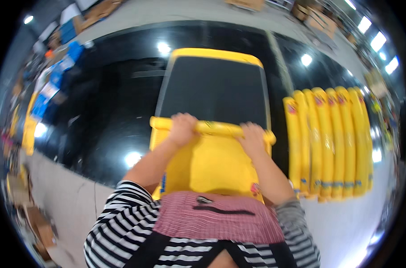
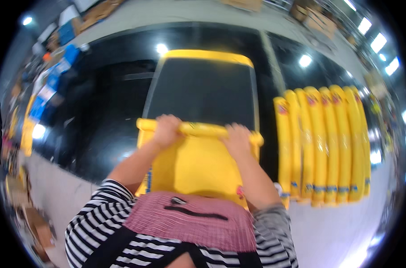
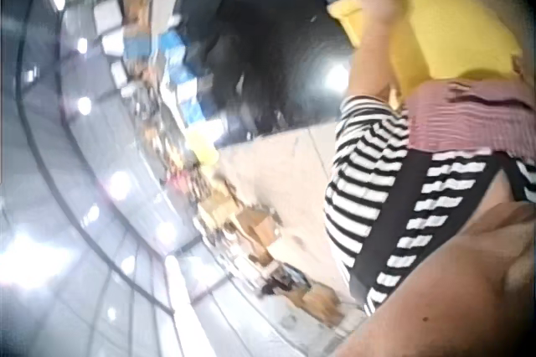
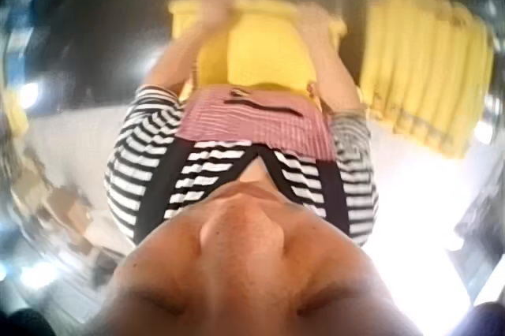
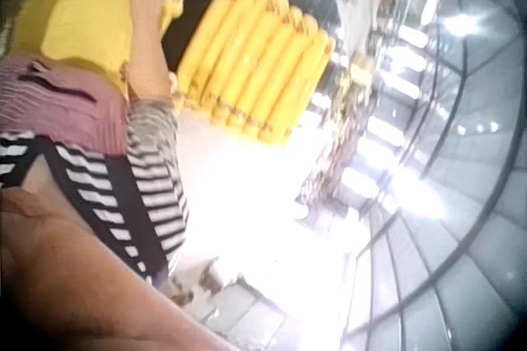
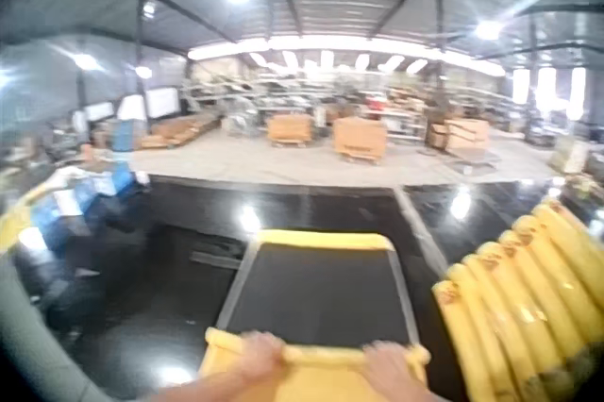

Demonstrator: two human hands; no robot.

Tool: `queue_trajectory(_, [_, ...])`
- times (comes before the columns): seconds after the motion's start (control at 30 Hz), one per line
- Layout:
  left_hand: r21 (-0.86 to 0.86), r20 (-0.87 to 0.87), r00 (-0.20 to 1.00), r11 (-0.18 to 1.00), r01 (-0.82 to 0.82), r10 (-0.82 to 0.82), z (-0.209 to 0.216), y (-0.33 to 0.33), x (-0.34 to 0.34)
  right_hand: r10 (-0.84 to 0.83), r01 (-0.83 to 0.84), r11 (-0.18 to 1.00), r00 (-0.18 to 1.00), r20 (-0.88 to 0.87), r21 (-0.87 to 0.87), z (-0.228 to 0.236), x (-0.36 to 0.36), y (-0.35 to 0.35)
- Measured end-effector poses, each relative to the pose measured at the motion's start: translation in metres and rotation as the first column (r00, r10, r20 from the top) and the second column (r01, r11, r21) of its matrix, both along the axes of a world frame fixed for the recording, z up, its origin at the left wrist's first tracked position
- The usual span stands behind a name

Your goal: The person wraps yellow foam mats with clear plastic film on a black table. They roll the film over the mat, smooth it down, and secure the edges with tape. The person repeats this process for multiple mats, stacking the finished ones to the side.

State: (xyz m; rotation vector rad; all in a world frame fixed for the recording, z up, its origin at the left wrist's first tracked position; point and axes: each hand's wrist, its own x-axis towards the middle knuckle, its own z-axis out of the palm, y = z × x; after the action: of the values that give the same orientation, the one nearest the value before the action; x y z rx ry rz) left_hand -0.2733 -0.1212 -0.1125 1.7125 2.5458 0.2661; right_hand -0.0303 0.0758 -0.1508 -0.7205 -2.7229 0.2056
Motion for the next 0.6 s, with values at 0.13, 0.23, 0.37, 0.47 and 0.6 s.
queue_trajectory(0.13, [0.07,0.017,0.994,0.992,0.103,-0.104,-0.004,-0.089,0.074,0.048,-0.039,0.993,0.996,0.08,-0.11,0.01,0.093,-0.088])
queue_trajectory(0.23, [0.141,0.046,0.985,0.977,0.161,-0.169,-0.018,-0.139,0.107,0.068,-0.028,0.987,0.966,0.249,-0.16,-0.018,0.138,-0.116])
queue_trajectory(0.37, [0.127,0.115,0.968,0.97,0.207,-0.222,-0.013,-0.139,0.099,0.166,-0.166,0.986,0.985,0.041,0.001,0.003,0.133,-0.121])
queue_trajectory(0.47, [0.221,0.136,0.95,0.943,0.248,-0.282,-0.009,-0.125,0.074,0.242,-0.24,0.967,0.97,0.024,-0.086,0.029,0.105,-0.099])
queue_trajectory(0.6, [0.051,0.126,0.991,0.998,0.046,-0.052,-0.017,-0.134,0.039,0.308,-0.325,0.931,0.944,-0.117,-0.165,0.031,0.091,-0.07])
